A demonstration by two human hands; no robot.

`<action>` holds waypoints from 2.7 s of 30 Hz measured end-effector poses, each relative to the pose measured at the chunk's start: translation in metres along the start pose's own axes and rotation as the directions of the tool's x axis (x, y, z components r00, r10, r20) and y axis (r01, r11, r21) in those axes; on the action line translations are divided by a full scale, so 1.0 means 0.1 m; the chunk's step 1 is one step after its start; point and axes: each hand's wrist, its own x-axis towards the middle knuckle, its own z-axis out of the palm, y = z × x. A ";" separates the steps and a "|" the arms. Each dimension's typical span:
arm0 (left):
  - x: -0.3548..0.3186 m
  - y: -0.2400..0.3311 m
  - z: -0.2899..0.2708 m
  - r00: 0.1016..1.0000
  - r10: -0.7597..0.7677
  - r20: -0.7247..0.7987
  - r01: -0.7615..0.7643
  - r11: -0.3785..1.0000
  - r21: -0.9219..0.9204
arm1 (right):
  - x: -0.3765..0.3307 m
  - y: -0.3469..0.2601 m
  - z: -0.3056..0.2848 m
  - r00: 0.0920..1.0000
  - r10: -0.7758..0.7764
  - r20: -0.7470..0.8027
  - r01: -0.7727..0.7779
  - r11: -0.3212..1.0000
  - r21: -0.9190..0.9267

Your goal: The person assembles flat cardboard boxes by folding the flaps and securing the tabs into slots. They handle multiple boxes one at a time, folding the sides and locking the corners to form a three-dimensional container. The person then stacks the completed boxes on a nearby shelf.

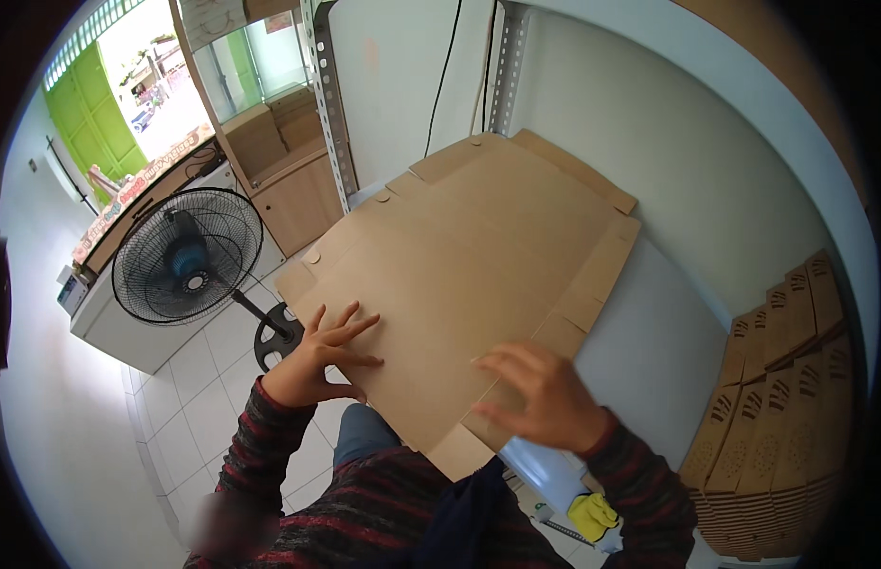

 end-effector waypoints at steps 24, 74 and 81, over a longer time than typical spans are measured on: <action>-0.22 0.11 0.99 0.733 -0.673 -0.102 -0.286 -0.167 -0.944 | -0.15 -0.46 0.12 0.998 -0.034 -0.048 0.035 0.999 0.011; -0.18 1.68 -0.82 0.694 0.549 -0.467 -0.522 -0.063 -0.850 | -0.18 -0.38 0.40 0.979 -0.203 -0.023 0.204 0.976 0.069; -0.23 1.62 -0.89 0.691 0.540 -0.481 -0.545 -0.048 -0.837 | -0.17 -0.50 0.30 0.975 -0.223 -0.025 0.221 0.974 -0.053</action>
